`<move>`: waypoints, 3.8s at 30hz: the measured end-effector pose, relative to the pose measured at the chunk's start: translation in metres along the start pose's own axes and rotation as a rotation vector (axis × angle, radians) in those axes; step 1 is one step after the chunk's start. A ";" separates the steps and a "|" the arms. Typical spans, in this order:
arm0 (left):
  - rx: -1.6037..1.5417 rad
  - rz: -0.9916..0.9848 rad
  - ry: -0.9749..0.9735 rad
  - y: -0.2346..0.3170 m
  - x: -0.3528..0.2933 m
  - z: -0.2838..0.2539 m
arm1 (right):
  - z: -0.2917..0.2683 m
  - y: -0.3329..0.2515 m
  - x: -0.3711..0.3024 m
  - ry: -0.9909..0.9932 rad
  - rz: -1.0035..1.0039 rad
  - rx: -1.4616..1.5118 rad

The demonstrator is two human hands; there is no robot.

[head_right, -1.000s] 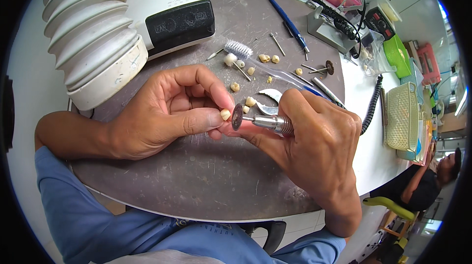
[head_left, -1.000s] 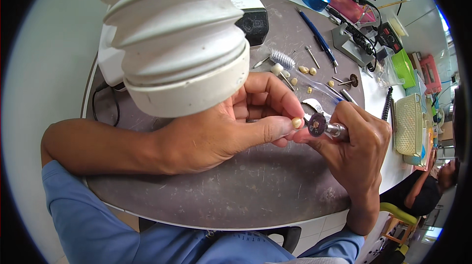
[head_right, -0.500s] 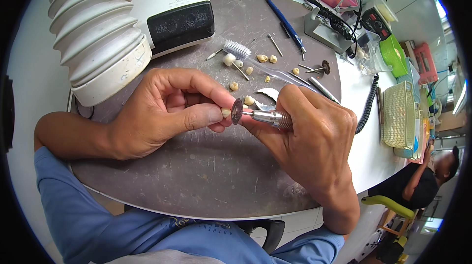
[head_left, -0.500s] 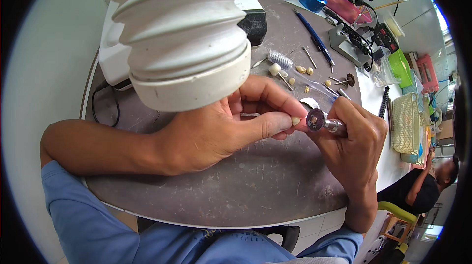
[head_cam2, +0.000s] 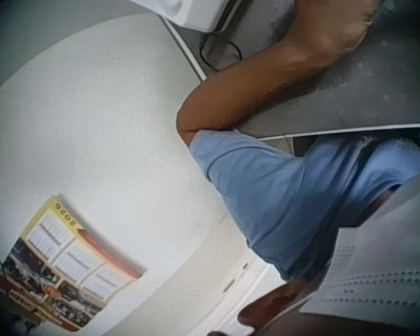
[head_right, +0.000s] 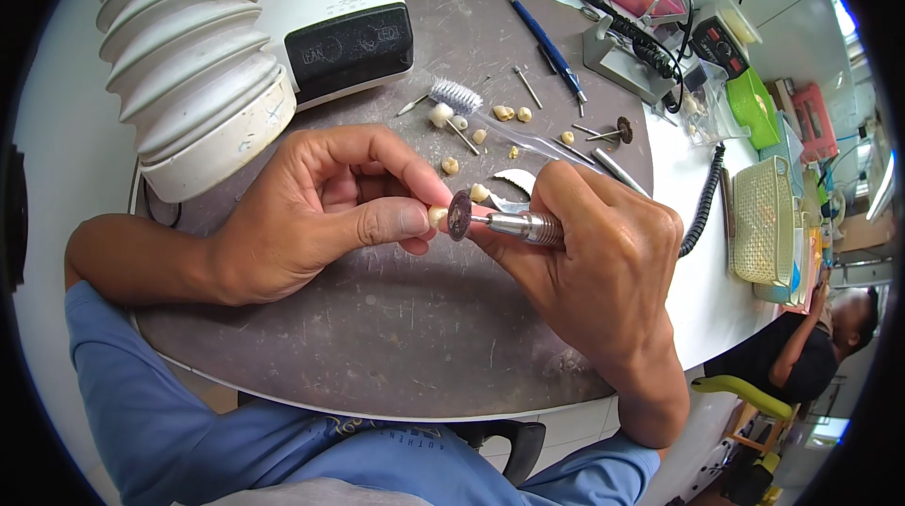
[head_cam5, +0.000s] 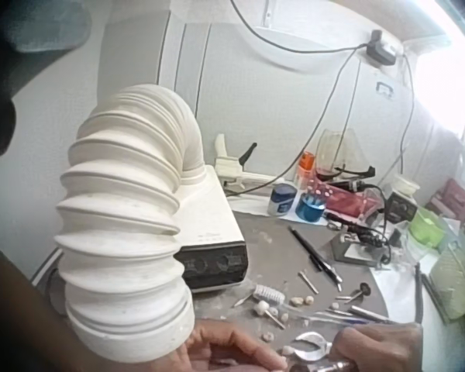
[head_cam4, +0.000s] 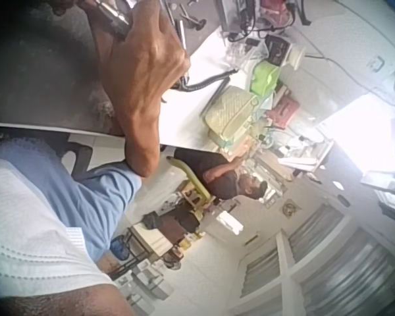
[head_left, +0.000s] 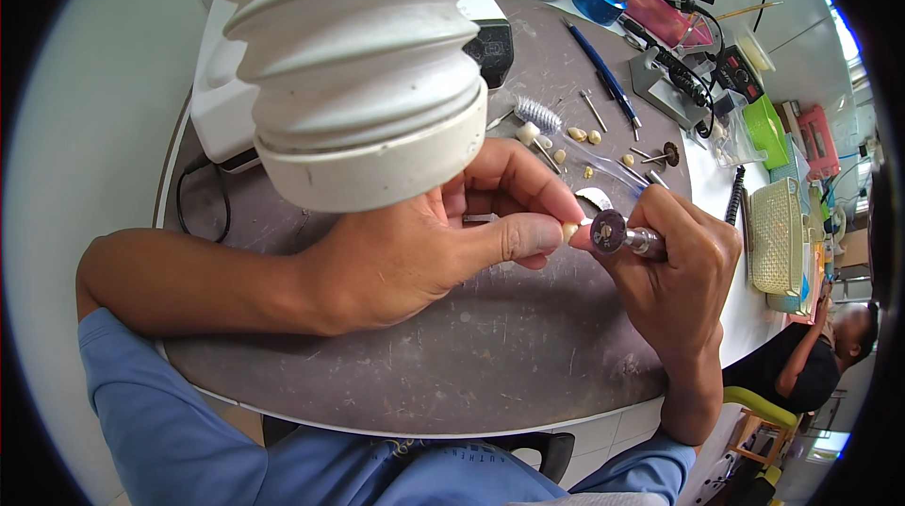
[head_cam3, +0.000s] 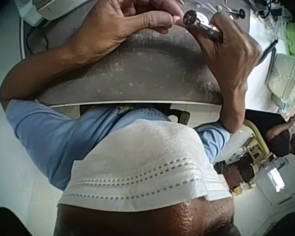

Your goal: The person uses a rotary tool with various polishing attachments to smooth the surface of dental crowns and uses pliers to hold or adjust metal components.

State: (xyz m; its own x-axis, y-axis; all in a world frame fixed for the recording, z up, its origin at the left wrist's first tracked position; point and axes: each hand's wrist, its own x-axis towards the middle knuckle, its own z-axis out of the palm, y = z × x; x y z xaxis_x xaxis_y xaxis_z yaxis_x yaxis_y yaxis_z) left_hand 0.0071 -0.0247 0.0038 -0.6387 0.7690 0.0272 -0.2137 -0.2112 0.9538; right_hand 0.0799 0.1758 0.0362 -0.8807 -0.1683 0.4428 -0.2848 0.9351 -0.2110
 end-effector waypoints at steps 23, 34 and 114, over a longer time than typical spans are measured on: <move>-0.077 0.045 -0.029 -0.004 0.000 0.000 | 0.001 0.002 -0.001 -0.035 0.002 0.018; -0.099 0.033 -0.029 -0.006 0.002 0.000 | 0.004 0.005 -0.004 -0.053 0.000 -0.020; 0.027 0.089 0.006 -0.010 0.000 -0.003 | 0.002 0.004 -0.002 -0.135 -0.056 -0.069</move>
State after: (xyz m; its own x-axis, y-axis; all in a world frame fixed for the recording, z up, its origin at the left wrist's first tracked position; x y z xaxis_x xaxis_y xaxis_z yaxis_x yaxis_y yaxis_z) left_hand 0.0066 -0.0242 -0.0064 -0.6584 0.7445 0.1108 -0.1355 -0.2621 0.9555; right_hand 0.0801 0.1789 0.0329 -0.9083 -0.2564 0.3305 -0.3119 0.9416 -0.1268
